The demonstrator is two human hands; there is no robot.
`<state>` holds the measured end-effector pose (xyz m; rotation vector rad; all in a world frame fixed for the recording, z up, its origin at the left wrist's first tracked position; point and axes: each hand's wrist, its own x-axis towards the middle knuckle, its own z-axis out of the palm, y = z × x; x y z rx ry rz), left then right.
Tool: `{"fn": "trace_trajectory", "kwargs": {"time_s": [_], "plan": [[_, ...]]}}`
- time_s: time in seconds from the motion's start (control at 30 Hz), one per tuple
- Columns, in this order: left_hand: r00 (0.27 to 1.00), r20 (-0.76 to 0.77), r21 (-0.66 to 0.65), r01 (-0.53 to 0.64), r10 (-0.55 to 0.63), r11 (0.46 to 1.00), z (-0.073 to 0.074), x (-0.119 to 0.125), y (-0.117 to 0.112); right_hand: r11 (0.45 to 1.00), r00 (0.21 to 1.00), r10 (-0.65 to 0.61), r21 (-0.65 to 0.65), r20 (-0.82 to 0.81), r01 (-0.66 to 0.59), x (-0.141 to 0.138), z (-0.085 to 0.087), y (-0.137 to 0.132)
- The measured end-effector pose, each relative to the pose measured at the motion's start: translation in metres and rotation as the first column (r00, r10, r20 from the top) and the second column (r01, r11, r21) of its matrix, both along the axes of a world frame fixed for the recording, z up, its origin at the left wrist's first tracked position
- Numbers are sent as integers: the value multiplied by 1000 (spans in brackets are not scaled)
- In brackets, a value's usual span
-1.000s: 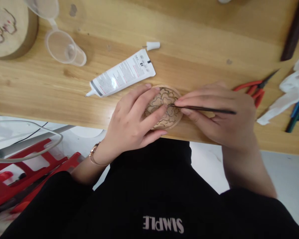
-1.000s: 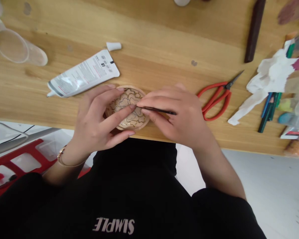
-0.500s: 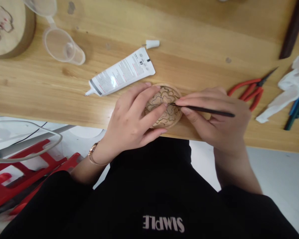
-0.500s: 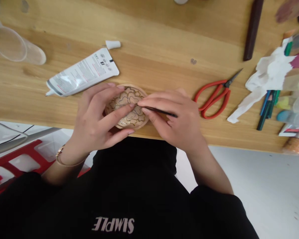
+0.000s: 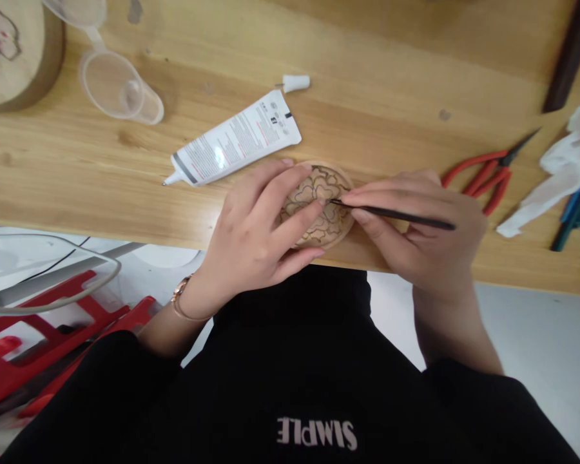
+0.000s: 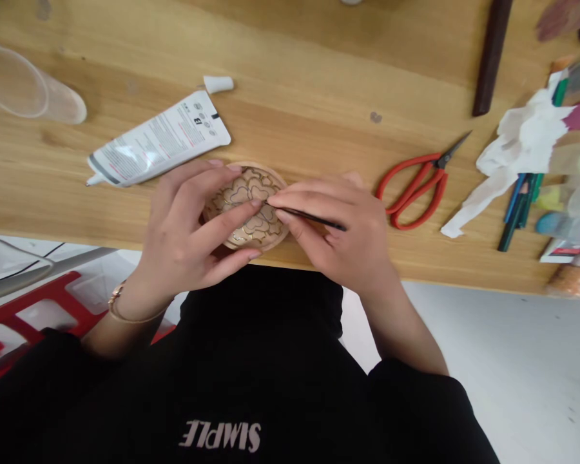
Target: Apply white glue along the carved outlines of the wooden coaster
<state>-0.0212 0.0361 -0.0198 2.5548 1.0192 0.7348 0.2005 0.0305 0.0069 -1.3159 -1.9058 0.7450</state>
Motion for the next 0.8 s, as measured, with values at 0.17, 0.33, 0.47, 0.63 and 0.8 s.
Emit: {"fn": "trace_trajectory", "kwargs": {"time_s": [0.17,0.33,0.47,0.63,0.8], "plan": [[1000,23,10,10,-10,1000,-2,0,0,1000,1000,-12,24,1,12,2,-2,-2],[1000,28,-18,14,-14,1000,-2,0,0,999,1000,-14,29,-8,14,3,-3,-2],[999,45,-40,2,0,999,-1,0,-1,999,1000,16,41,18,-17,5,-1,1],[998,55,-64,16,-12,998,0,-2,0,996,997,72,57,27,-74,8,0,5],[998,70,-145,0,10,989,1,-2,0,994,996,85,64,15,-86,10,0,7]]}}
